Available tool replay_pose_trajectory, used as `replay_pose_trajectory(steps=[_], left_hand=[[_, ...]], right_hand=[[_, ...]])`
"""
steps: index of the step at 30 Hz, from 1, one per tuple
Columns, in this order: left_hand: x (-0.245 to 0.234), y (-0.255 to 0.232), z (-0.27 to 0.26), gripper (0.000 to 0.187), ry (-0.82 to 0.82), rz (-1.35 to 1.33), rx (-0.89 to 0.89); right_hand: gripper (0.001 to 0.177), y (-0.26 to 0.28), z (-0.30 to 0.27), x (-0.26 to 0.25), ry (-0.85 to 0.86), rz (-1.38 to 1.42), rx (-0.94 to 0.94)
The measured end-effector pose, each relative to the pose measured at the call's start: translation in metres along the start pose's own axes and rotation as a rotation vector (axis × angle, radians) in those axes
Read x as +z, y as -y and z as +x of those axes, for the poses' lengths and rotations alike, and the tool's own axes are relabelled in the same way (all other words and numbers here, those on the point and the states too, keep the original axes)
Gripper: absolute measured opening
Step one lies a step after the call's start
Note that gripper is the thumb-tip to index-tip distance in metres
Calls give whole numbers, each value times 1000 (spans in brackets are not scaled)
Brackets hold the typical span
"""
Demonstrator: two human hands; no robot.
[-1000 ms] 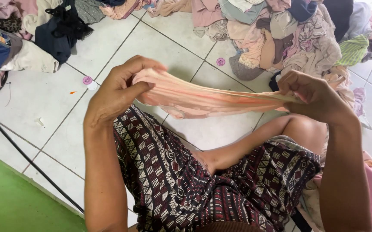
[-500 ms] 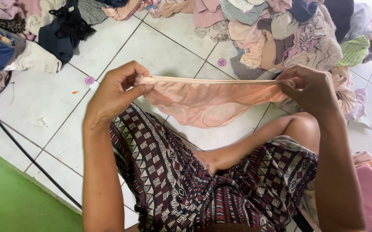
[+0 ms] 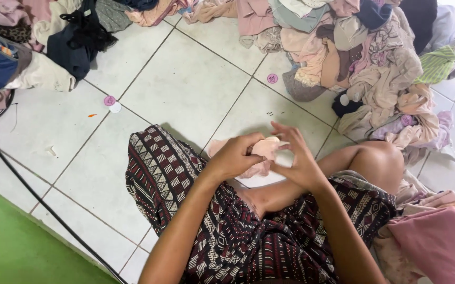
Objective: Folding various small clothing items, primarily underwear, from a large pile on the floor into neat stacks.
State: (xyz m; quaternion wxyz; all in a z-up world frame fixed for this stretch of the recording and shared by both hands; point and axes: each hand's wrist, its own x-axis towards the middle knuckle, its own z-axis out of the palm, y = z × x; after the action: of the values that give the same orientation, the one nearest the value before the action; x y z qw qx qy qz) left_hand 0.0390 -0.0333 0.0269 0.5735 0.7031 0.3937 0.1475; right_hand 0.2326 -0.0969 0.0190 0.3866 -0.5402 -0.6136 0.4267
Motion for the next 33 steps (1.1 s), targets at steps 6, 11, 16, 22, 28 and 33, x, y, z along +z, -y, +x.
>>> replay_pose_trajectory(steps=[6,11,16,22,28,33], left_hand=[[-17,-3,-4,27,-277,-477,74],[16,2,-30,60,-24,-170,-32],[11,-1,-25,57,131,20,-314],[-99,-28,10,65,-44,217,-313],[-255,-28,77,25,-815,574,137],[-247,-72,65,14,-962,510,501]], right_hand=[[14,0,-24,23,-2,275,248],[20,-28,-27,25,-24,389,277],[23,-6,-27,28,31,443,319],[31,-33,-42,8,-112,308,366],[25,-37,-53,-6,-182,236,523],[26,-44,-50,-24,-223,232,543]])
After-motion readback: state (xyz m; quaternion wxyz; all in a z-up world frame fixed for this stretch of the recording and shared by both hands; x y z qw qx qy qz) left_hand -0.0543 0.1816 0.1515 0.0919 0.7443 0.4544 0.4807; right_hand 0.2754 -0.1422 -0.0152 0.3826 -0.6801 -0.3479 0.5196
